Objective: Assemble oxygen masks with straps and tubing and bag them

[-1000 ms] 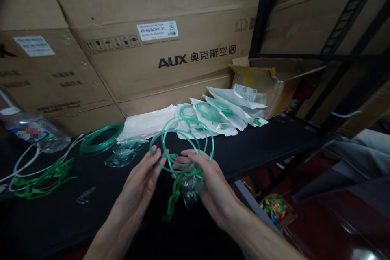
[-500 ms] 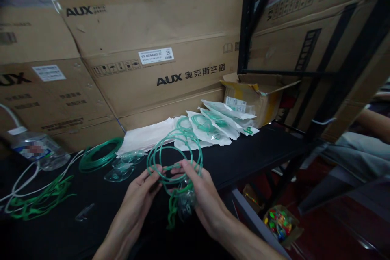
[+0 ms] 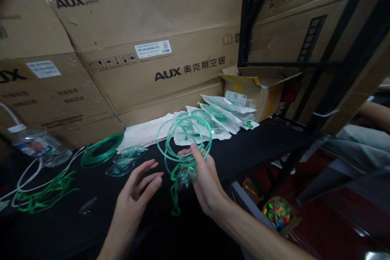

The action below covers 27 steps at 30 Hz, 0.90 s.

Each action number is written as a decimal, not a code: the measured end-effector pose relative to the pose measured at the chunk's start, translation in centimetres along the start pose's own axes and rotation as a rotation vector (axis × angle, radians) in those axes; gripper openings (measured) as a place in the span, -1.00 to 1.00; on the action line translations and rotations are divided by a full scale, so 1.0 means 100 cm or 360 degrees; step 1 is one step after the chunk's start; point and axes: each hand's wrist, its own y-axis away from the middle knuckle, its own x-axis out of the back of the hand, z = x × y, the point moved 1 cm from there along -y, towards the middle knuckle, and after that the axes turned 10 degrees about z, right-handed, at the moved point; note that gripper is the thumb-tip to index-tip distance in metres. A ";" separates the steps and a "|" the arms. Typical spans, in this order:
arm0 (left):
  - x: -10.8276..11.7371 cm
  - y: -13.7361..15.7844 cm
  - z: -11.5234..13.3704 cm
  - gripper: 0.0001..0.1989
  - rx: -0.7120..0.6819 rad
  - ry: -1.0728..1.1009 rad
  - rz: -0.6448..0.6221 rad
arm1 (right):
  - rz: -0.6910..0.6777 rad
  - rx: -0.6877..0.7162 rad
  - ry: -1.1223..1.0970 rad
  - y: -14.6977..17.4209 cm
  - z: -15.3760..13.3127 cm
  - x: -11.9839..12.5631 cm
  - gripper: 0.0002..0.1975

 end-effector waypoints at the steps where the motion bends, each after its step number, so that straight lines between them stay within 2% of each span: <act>1: 0.004 0.003 -0.005 -0.31 -0.0033 -0.0099 -0.0040 | 0.0012 -0.0005 -0.0017 -0.001 -0.001 0.000 -0.64; 2: 0.006 0.006 -0.010 -0.31 -0.0060 -0.0220 -0.0143 | 0.0021 -0.0011 -0.0037 -0.002 -0.001 -0.001 -0.65; 3: 0.006 0.009 -0.013 -0.40 -0.0094 -0.0350 -0.0269 | 0.0024 -0.0018 -0.0056 -0.003 -0.001 -0.001 -0.65; 6: 0.006 0.013 -0.011 -0.80 -0.0233 -0.0663 -0.0541 | -0.0020 -0.0037 -0.0104 -0.005 -0.005 -0.005 -0.66; 7: 0.006 0.011 -0.008 -0.81 -0.0292 -0.0711 -0.0537 | -0.0049 -0.0047 -0.0118 -0.005 -0.007 -0.006 -0.66; 11: 0.007 -0.006 0.008 -0.82 -0.0498 -0.0713 -0.0296 | -0.0165 -0.0145 -0.0132 -0.003 -0.011 -0.012 -0.66; 17: -0.003 -0.029 0.016 -0.70 -0.0533 -0.0480 -0.0098 | -0.0279 -0.0297 0.0010 0.003 -0.002 -0.015 -0.67; 22: -0.016 -0.029 0.008 -0.61 -0.0477 -0.0226 -0.0252 | -0.0294 -0.0332 0.0085 0.003 0.005 -0.009 -0.68; 27: -0.022 -0.029 0.010 -0.75 -0.0648 -0.0406 -0.0443 | -0.0284 -0.0342 0.0077 -0.009 0.008 -0.010 -0.65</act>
